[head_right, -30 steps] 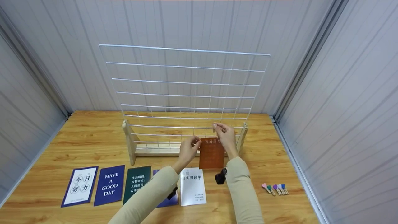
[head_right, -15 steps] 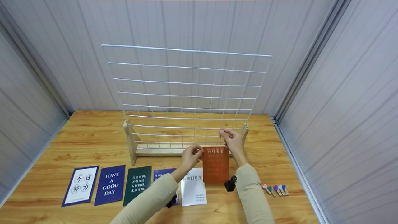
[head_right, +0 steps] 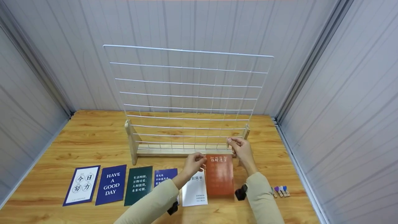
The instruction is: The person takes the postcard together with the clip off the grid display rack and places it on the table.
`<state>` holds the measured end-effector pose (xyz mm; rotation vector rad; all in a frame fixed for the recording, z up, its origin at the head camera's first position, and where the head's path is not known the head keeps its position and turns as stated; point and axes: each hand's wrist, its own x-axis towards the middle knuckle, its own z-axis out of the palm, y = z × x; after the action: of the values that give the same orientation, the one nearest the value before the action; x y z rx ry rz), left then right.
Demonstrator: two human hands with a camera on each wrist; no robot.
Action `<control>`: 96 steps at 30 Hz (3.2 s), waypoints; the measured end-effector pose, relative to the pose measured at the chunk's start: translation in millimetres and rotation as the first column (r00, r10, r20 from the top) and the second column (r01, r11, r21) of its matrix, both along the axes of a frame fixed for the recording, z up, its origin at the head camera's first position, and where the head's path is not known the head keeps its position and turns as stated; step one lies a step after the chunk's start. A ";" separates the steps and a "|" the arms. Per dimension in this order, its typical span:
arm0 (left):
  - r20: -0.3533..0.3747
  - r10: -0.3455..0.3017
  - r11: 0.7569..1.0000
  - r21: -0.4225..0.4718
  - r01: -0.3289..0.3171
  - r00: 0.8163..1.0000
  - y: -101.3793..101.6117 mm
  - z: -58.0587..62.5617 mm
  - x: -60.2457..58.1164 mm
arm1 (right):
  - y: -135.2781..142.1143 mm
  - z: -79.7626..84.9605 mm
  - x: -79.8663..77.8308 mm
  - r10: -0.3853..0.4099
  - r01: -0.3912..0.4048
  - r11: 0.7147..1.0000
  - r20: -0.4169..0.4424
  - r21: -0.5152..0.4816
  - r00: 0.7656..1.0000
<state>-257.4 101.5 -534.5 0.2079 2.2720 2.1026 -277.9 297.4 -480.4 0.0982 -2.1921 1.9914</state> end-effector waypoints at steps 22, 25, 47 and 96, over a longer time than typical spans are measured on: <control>0.193 -0.030 0.997 0.069 0.017 0.981 4.9 -19.7 16.8 | 46.4 -36.2 33.0 0.022 -0.022 1.000 0.116 -0.002 0.993; 0.223 -0.037 0.996 0.083 0.019 0.974 5.5 -22.2 19.5 | 63.0 -58.0 33.6 0.114 -0.113 0.993 0.056 -0.012 0.992; 0.315 0.046 0.999 0.007 -0.050 0.948 13.9 -42.7 26.8 | 100.9 -87.6 71.4 -0.015 -0.074 0.978 0.423 0.194 0.906; 0.201 -0.029 0.998 -0.055 0.041 0.979 -16.8 -28.7 29.3 | 100.3 -109.7 86.1 -0.147 0.049 0.970 0.414 0.238 0.898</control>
<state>-228.2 84.7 -563.2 0.0321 2.1935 1.9387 -191.8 397.6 -590.1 -0.4615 -2.6178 1.8393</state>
